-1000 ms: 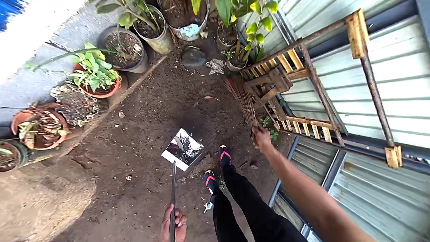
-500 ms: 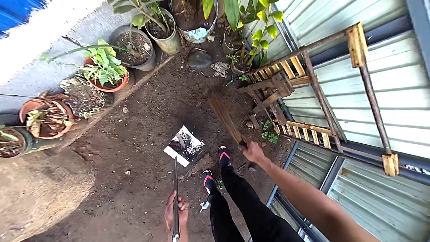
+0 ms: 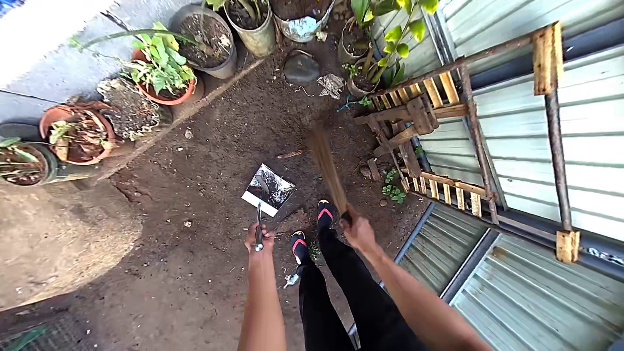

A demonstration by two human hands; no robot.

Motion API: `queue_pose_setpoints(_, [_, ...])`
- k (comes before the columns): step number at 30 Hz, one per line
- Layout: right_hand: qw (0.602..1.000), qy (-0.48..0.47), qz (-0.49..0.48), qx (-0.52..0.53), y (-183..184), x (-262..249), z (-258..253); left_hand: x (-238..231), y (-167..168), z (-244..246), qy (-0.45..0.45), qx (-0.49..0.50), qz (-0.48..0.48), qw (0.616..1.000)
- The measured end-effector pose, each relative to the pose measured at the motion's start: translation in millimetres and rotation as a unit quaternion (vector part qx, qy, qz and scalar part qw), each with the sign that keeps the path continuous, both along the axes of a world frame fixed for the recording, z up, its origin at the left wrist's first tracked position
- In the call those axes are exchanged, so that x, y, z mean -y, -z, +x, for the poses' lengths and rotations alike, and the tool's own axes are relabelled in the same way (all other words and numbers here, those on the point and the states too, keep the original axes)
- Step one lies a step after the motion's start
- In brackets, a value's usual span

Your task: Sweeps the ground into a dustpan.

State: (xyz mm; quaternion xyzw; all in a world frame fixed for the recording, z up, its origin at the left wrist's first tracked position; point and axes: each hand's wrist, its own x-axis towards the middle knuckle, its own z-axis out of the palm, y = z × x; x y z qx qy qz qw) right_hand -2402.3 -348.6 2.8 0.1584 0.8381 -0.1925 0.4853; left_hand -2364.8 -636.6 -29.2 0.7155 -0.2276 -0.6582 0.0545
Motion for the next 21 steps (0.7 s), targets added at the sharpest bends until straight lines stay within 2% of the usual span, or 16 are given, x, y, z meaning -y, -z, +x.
queue_pose_setpoints(3, [0.994,-0.048,-0.05,0.084,-23.1,22.4,43.7,2.9,15.0,-9.7,-0.006,0.003,-0.01,1.0])
queue_pose_setpoints(7, [0.983,-0.073,-0.093,0.142,-90.9,14.3,86.1,23.7,15.7,-4.0,-0.029,-0.019,0.005,0.999])
queue_pose_setpoints(10, [0.98,-0.114,-0.085,0.138,-134.4,-1.1,92.9,46.5,6.8,25.6,-0.031,-0.042,0.007,0.999])
queue_pose_setpoints(12, [0.983,-0.13,-0.069,0.112,-149.1,-14.6,81.3,59.0,-1.9,50.9,-0.024,-0.05,0.006,0.998])
queue_pose_setpoints(18, [0.995,-0.101,-0.025,0.0,-128.9,-40.2,32.3,89.7,-27.9,101.8,-0.03,-0.044,0.016,0.998])
queue_pose_setpoints(21, [0.998,-0.056,-0.004,-0.032,-100.2,-27.2,36.3,102.1,-25.2,119.1,-0.016,-0.03,0.015,0.999])
